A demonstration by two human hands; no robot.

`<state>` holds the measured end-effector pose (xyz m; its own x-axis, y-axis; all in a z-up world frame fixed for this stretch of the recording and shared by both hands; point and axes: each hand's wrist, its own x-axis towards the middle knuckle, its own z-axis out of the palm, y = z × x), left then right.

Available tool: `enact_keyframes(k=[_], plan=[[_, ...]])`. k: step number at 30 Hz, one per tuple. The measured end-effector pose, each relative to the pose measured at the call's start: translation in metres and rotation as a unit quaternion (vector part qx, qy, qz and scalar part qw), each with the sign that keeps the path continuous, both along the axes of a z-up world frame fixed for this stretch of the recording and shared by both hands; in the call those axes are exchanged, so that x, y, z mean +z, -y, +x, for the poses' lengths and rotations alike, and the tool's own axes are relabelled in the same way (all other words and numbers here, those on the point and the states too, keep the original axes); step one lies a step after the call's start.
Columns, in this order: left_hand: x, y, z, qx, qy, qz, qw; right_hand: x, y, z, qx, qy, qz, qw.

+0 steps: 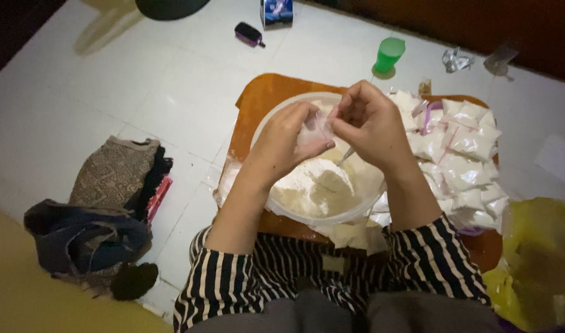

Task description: The person fills small plastic bags with white powder by scooping the powder from a bowl with a spoon and pouring it into each bag, then pressing the powder down and sealing the bag by hand. The process is repeated for multiple bags, which are then stacked into a pile.

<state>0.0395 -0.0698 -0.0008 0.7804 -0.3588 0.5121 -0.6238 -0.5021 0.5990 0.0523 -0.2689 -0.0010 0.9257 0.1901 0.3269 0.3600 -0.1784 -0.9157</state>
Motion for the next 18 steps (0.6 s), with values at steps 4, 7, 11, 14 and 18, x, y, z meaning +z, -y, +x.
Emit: enact_keyframes(k=[4,7,11,14,18], plan=[[-0.004,-0.001,0.001,-0.010,-0.008,-0.009,1.000,0.007,0.001,-0.006,-0.028,0.028,0.041,0.998],[0.004,0.002,-0.002,0.037,-0.018,-0.003,0.999,0.030,0.007,-0.020,-0.094,0.184,-0.134,0.969],[0.000,-0.004,0.003,0.048,-0.032,-0.037,0.998,0.018,0.021,-0.022,-0.097,0.165,-0.492,0.849],[-0.003,-0.005,0.005,0.047,-0.035,-0.053,0.997,-0.005,0.014,-0.022,-0.106,0.222,-0.632,0.735],[-0.002,-0.006,0.002,0.072,-0.057,-0.066,0.994,0.010,-0.017,-0.025,-0.042,0.090,-0.735,0.670]])
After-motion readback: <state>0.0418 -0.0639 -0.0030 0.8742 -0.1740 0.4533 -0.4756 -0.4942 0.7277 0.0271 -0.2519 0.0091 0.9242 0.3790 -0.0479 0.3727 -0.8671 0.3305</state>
